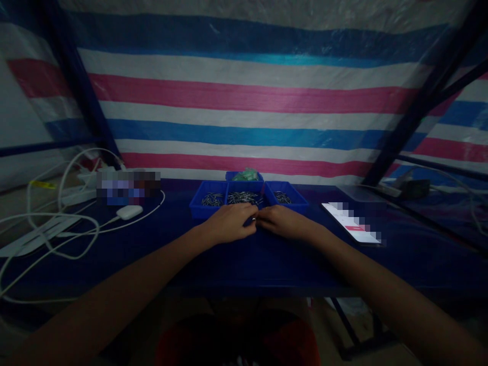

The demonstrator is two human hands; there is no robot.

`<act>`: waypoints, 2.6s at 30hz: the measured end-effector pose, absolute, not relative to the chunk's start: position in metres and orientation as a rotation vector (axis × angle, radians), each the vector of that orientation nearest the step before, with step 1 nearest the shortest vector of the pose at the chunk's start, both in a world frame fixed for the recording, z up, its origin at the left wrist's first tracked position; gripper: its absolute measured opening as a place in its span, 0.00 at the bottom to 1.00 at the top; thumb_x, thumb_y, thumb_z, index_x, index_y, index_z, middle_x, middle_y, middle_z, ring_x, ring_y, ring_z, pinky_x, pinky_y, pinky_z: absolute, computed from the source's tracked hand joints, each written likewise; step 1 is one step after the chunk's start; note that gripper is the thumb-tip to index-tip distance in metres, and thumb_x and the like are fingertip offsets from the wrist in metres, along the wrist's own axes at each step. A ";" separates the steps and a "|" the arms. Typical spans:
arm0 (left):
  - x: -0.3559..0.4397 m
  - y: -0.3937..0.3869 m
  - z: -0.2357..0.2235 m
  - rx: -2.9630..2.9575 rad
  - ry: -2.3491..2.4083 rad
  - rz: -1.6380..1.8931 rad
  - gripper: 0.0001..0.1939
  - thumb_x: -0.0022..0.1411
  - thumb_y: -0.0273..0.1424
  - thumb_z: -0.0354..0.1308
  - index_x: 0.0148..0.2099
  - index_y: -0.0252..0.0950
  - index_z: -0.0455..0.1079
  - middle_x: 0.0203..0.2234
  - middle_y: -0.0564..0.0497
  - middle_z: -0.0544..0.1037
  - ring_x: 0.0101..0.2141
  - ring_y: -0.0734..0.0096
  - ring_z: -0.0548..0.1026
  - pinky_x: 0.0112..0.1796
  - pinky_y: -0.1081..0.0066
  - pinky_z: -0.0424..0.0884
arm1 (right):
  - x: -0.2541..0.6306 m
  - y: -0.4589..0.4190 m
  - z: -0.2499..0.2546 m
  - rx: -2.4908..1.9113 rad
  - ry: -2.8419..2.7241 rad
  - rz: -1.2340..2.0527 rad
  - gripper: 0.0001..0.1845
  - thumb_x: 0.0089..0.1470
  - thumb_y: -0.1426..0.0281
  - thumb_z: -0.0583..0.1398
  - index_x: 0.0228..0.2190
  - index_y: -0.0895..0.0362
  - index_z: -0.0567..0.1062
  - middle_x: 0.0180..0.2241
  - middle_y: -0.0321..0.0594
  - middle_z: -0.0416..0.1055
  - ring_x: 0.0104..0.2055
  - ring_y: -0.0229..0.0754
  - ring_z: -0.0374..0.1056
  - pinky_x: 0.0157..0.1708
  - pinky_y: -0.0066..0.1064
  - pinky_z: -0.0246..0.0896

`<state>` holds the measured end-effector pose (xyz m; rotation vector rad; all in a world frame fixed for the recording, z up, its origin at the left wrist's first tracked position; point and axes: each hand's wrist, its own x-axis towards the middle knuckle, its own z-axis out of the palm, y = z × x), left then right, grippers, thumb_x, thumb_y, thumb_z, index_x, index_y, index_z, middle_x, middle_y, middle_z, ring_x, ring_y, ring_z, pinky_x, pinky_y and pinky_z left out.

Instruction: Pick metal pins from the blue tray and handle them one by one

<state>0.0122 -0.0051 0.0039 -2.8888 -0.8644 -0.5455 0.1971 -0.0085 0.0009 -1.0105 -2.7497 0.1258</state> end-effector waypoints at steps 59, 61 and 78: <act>0.006 0.004 -0.003 -2.802 -1.094 -0.177 0.10 0.59 0.35 0.43 0.39 0.36 0.62 0.27 0.48 0.72 0.26 0.67 0.70 0.24 0.71 0.61 | 0.204 -0.007 0.004 -1.135 -2.752 0.085 0.08 0.54 0.70 0.50 0.31 0.59 0.67 0.28 0.40 0.70 0.28 0.36 0.64 0.28 0.27 0.53; 0.006 0.005 -0.003 -2.804 -1.108 -0.174 0.10 0.59 0.35 0.44 0.38 0.36 0.62 0.27 0.48 0.72 0.26 0.67 0.70 0.24 0.71 0.61 | 0.204 -0.007 0.004 -1.133 -2.748 0.088 0.07 0.54 0.70 0.50 0.30 0.59 0.67 0.28 0.40 0.69 0.28 0.36 0.64 0.28 0.27 0.53; 0.005 0.007 -0.003 -2.828 -1.114 -0.161 0.08 0.56 0.33 0.44 0.37 0.38 0.61 0.26 0.49 0.71 0.25 0.67 0.69 0.23 0.71 0.59 | 0.205 -0.007 0.002 -1.169 -2.714 0.148 0.04 0.51 0.70 0.52 0.30 0.58 0.64 0.25 0.38 0.67 0.26 0.36 0.62 0.25 0.26 0.51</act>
